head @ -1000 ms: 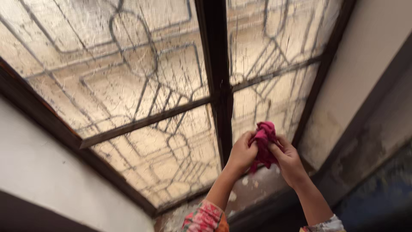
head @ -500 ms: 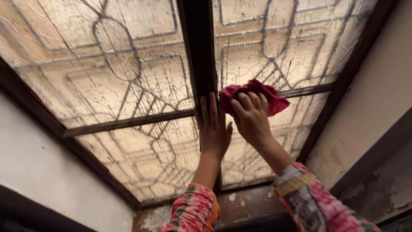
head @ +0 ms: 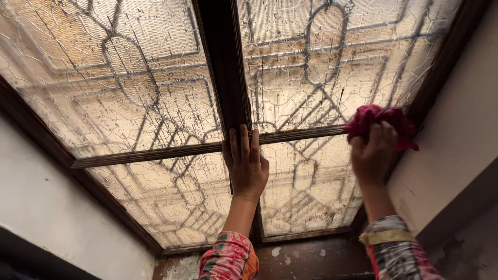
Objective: The person wipes the wooden window frame and sill with a pink cloth. They clean the lower sill, vertical edges, and upper frame sections, moving around the perimeter of the window.
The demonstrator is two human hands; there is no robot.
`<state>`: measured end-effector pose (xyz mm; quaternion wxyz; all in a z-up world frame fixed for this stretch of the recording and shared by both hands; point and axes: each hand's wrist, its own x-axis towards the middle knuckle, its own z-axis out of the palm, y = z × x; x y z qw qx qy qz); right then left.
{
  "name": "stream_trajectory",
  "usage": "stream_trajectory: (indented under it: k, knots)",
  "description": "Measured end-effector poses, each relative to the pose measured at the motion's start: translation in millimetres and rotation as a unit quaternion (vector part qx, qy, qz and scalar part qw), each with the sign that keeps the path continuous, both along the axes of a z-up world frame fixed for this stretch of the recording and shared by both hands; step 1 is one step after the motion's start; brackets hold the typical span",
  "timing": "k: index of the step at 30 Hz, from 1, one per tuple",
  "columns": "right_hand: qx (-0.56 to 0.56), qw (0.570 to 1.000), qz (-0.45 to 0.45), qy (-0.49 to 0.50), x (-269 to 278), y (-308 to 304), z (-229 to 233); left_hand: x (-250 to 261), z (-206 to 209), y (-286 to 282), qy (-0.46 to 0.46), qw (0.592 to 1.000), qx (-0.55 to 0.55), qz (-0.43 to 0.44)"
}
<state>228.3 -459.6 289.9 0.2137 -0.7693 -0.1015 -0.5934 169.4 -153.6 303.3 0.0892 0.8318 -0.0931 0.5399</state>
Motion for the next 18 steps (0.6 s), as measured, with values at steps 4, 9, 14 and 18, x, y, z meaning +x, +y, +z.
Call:
stream_trajectory:
  k: [4,9,14,18]
  knots:
    - [-0.020,0.997,0.068,-0.022,4.1,77.0,-2.3,-0.3,-1.7,3.0,0.017,1.000,0.003,-0.009]
    - [-0.153,0.977,0.141,0.052,-22.0,151.9,9.7,-2.0,-0.9,5.2,0.007,1.000,0.006,-0.022]
    - [-0.180,0.972,0.143,0.044,-27.3,117.8,26.4,0.8,0.0,2.2,0.002,1.000,-0.016,-0.026]
    - [-0.095,0.990,0.100,0.016,-15.6,44.2,19.7,5.0,-2.7,-4.3,-0.037,0.999,-0.027,-0.024]
